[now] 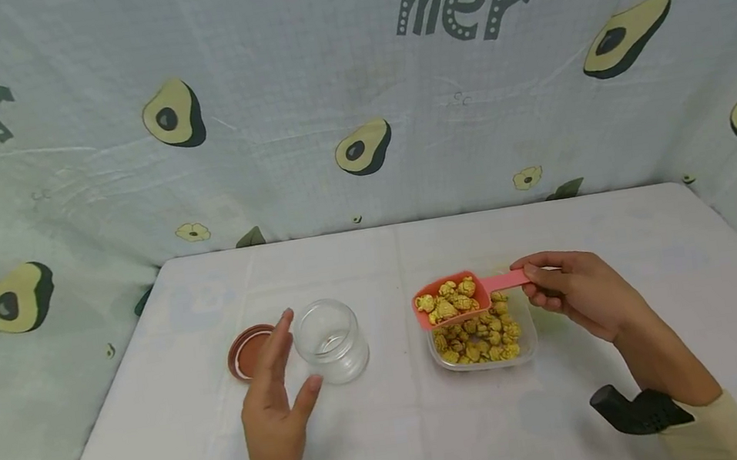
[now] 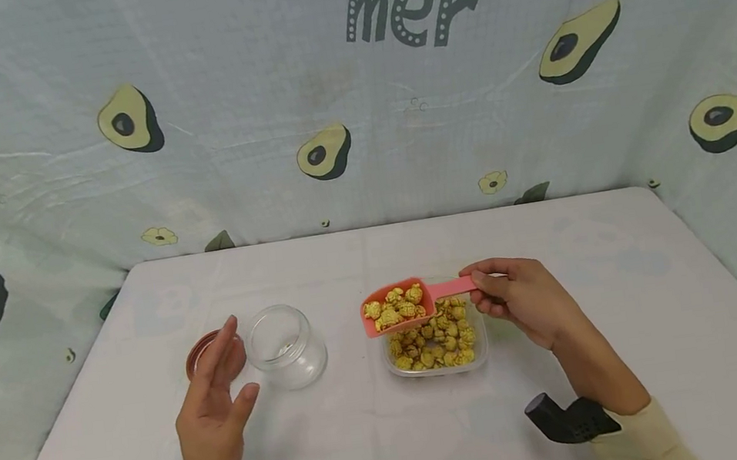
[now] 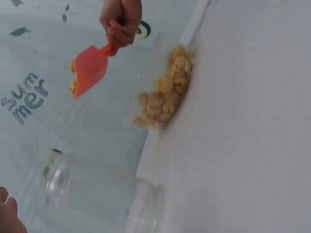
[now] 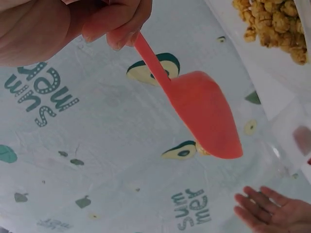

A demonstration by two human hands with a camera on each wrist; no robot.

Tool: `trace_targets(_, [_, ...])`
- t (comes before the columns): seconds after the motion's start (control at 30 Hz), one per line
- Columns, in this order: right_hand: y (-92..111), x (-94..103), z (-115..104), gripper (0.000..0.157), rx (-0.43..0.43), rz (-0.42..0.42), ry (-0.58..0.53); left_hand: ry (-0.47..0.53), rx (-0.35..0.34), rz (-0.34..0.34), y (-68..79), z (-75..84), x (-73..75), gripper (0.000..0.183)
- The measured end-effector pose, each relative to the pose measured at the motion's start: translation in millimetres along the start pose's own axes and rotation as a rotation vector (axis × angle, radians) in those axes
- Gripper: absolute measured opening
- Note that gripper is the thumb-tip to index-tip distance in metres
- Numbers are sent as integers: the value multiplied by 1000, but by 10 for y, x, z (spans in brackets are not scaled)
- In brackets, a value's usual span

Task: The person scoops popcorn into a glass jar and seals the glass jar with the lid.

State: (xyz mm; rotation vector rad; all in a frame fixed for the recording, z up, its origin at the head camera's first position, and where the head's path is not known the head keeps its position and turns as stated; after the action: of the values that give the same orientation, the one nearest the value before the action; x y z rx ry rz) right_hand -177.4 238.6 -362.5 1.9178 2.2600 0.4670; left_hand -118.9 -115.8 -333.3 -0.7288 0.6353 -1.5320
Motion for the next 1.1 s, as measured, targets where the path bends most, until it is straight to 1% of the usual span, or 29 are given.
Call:
trace_targets(0.03, [-9, -28, -22, 46, 3, -4, -2, -29, 46, 1, 24, -76, 56, 65])
trace_targets(0.13, [-43, -106, -90, 46, 10, -16, -21, -108, 213, -18, 116, -334, 195, 82])
trace_targets(0.23, [-76, -176, -158, 45, 11, -26, -42, -134, 351, -38, 201, -543, 271, 94])
trace_targets(0.3, [-95, -218, -202, 44, 12, -29, -46, -139, 402, -53, 240, -638, 283, 98])
trace_targets(0.4, [-121, -277, -257, 42, 12, -28, -50, -129, 458, -82, 289, -757, 259, 101])
trace_targets(0.57, [-162, -370, -327, 40, 7, -20, -68, -149, 546, -116, 328, -901, 205, 97])
trace_targets(0.7, [-193, -447, -383, 38, 18, -26, -67, -141, 584, -116, 334, -962, 187, 91])
trace_targets(0.9, [-260, -561, -457, 35, 38, -31, -55, -120, 578, -103, 322, -970, 182, 87])
trace_targets(1.1, [-323, -702, -512, 33, 28, -37, -45, -116, 579, -112, 317, -980, 182, 86])
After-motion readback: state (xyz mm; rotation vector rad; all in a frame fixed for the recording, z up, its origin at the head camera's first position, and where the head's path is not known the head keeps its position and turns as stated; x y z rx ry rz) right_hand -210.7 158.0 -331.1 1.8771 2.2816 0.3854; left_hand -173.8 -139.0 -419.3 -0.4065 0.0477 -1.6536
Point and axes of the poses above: each hand's wrist, its own y-axis away from the middle knuckle, its own x-axis out of the back of the hand, z = x × y, the point moved 7 cm from there along -y, towards the middle knuckle, and after that the axes turned 4 degrees about -x, right-handed, at the moved point
